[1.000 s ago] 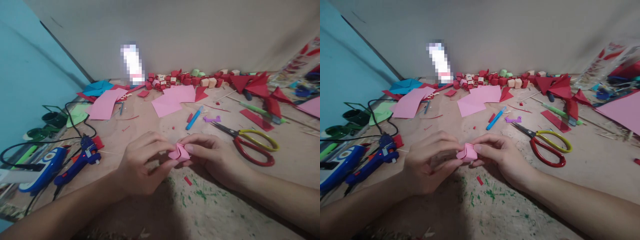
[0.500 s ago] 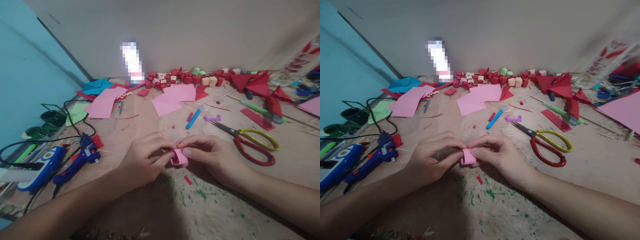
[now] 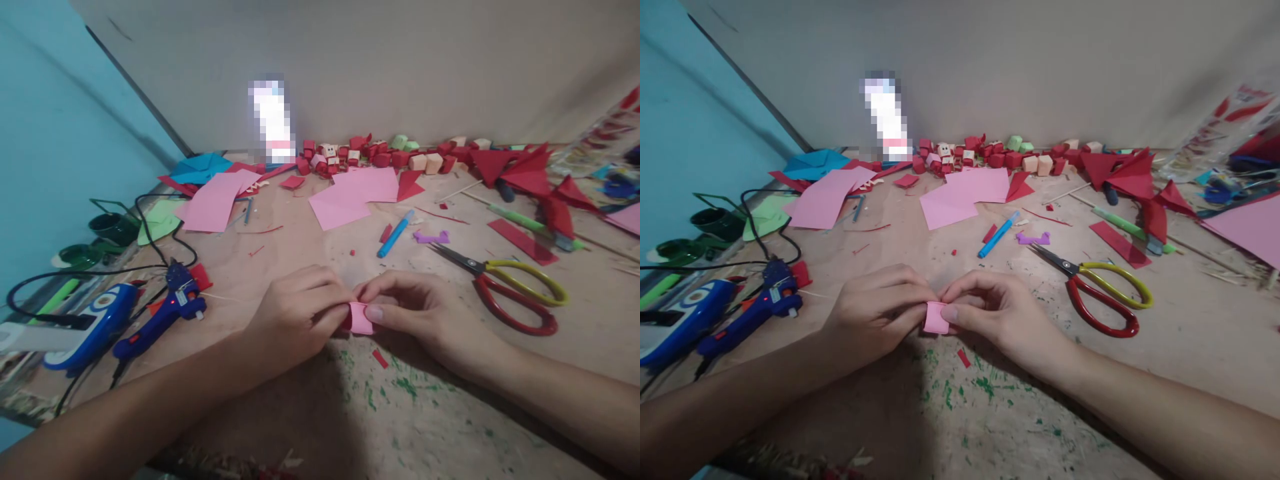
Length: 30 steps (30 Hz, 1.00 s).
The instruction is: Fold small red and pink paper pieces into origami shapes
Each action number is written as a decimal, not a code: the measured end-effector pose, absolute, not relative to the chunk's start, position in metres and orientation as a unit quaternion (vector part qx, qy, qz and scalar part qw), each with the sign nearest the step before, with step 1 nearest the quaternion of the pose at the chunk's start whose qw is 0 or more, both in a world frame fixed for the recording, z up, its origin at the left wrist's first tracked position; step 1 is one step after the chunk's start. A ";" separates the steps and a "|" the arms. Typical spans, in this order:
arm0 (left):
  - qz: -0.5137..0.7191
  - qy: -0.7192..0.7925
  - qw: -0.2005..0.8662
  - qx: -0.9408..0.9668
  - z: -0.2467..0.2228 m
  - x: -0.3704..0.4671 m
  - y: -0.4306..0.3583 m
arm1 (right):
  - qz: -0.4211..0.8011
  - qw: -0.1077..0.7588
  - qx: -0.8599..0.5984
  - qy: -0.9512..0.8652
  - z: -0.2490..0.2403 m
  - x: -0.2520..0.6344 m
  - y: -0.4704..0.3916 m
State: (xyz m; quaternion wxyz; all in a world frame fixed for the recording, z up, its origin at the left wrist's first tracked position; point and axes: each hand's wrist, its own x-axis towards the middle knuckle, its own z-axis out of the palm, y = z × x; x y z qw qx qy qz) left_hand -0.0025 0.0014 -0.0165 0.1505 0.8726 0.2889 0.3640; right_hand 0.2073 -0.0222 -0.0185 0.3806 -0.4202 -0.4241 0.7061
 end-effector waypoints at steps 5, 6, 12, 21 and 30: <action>0.393 0.263 0.104 0.875 -0.020 -0.002 0.000 | 0.735 0.355 -0.404 -0.412 -0.018 0.207 -0.023; 0.396 0.258 0.105 0.875 -0.021 -0.002 0.000 | 0.733 0.353 -0.407 -0.415 -0.018 0.207 -0.023; 0.340 0.280 0.107 0.891 -0.024 -0.005 0.004 | 0.733 0.385 -0.396 -0.396 -0.016 0.205 -0.022; 0.350 0.257 0.077 0.898 -0.023 -0.007 -0.002 | 0.775 0.360 -0.355 -0.379 -0.015 0.205 -0.023; 0.372 0.271 0.152 0.875 -0.018 -0.002 0.003 | 0.766 0.395 -0.359 -0.358 -0.023 0.205 -0.022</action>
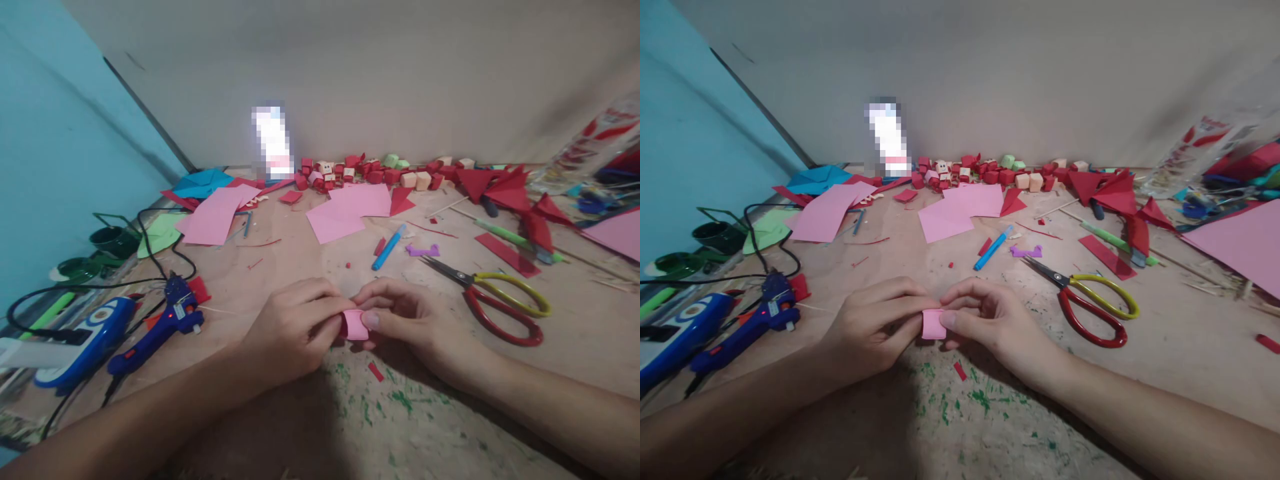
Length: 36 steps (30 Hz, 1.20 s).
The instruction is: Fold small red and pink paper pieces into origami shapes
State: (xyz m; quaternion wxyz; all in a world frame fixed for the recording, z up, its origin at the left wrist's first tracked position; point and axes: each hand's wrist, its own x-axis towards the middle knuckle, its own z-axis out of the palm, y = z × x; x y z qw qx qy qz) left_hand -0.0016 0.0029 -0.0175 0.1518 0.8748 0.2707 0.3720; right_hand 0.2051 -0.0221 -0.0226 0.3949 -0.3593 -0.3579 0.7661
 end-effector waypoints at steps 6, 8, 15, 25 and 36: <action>0.367 0.254 0.148 0.883 -0.021 -0.002 0.003 | 0.745 0.356 -0.383 -0.414 -0.015 0.206 -0.024; 0.372 0.240 0.134 0.887 -0.022 -0.003 0.001 | 0.745 0.350 -0.380 -0.422 -0.014 0.206 -0.025; 0.382 0.277 0.128 0.872 -0.016 -0.005 -0.008 | 0.765 0.371 -0.338 -0.403 -0.017 0.205 -0.026; 0.411 0.250 0.219 0.849 -0.012 0.001 0.000 | 0.758 0.391 -0.342 -0.395 -0.026 0.209 -0.028; 0.460 0.234 0.222 0.827 -0.002 -0.004 -0.008 | 0.800 0.420 -0.298 -0.309 -0.014 0.217 -0.018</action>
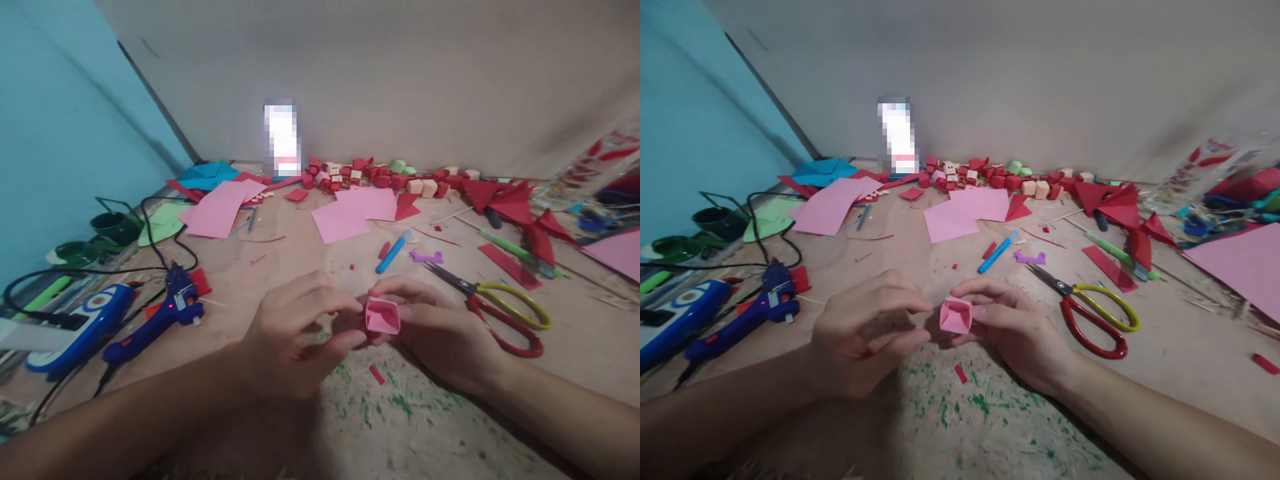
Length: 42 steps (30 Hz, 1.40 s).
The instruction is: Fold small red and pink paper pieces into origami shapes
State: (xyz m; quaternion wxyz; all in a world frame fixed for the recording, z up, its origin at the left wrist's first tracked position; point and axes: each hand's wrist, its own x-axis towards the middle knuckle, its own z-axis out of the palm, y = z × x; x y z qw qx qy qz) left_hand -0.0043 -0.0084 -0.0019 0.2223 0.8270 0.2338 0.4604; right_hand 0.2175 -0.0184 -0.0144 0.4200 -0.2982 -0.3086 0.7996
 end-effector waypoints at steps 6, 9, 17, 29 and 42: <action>0.391 0.207 0.134 0.887 -0.010 -0.007 -0.011 | 0.796 0.418 -0.299 -0.320 -0.018 0.216 -0.020; 0.354 0.225 0.096 0.903 -0.016 -0.006 -0.011 | 0.788 0.419 -0.295 -0.341 -0.021 0.215 -0.022; 0.287 0.242 0.093 0.922 -0.027 -0.010 -0.009 | 0.789 0.411 -0.282 -0.360 -0.025 0.214 -0.022; 0.310 0.237 0.072 0.918 -0.022 -0.010 -0.007 | 0.789 0.404 -0.295 -0.357 -0.024 0.213 -0.023; 0.328 0.261 0.120 0.900 -0.018 -0.007 -0.014 | 0.782 0.413 -0.310 -0.348 -0.021 0.211 -0.021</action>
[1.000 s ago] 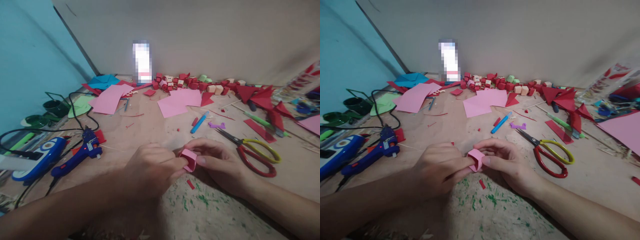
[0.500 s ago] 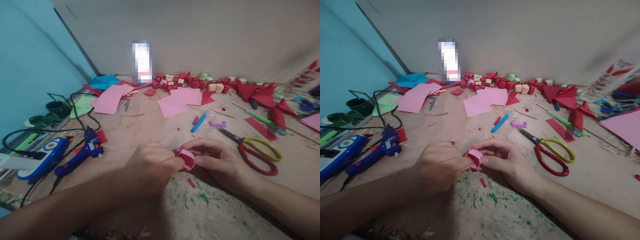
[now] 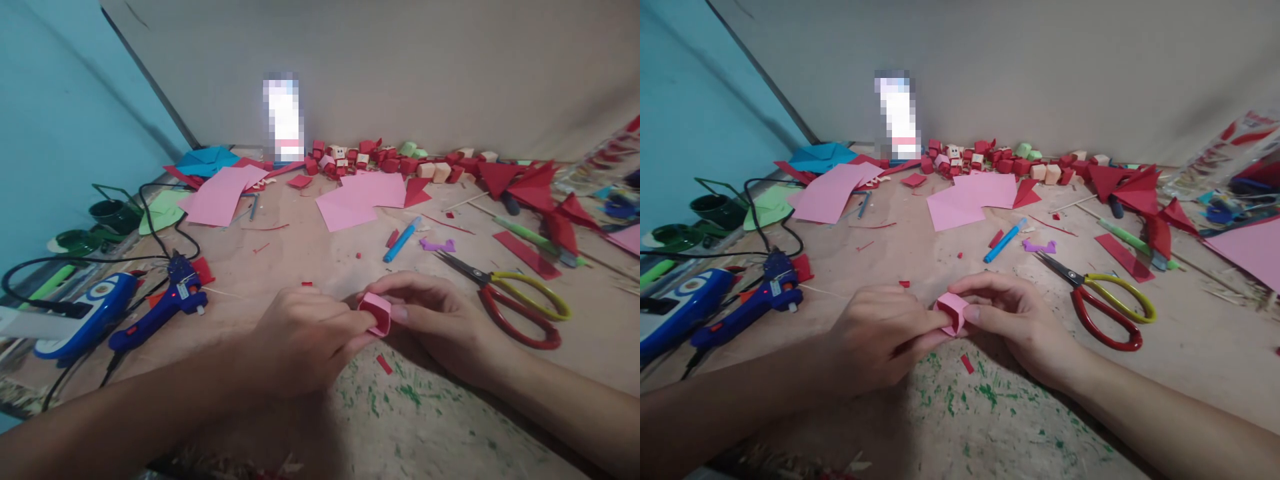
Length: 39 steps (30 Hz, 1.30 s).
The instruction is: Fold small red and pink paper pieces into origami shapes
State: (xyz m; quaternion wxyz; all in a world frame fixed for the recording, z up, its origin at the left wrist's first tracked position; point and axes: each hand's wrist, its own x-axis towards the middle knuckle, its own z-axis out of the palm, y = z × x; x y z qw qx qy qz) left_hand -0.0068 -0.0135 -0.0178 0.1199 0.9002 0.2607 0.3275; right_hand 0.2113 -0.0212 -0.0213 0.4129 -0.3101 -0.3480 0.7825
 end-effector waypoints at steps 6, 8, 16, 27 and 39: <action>0.307 0.273 0.153 0.899 -0.023 -0.003 -0.013 | 0.786 0.408 -0.307 -0.349 -0.023 0.212 -0.021; 0.318 0.277 0.167 0.891 -0.025 -0.001 -0.012 | 0.788 0.405 -0.306 -0.348 -0.023 0.211 -0.021; 0.358 0.262 0.153 0.883 -0.023 0.000 -0.013 | 0.782 0.404 -0.321 -0.350 -0.022 0.211 -0.021; 0.404 0.427 0.331 0.738 -0.022 0.009 -0.013 | 0.766 0.444 -0.323 -0.334 -0.021 0.210 -0.021; 0.417 0.319 0.184 0.831 -0.020 0.003 -0.005 | 0.718 0.434 -0.382 -0.388 -0.012 0.209 -0.023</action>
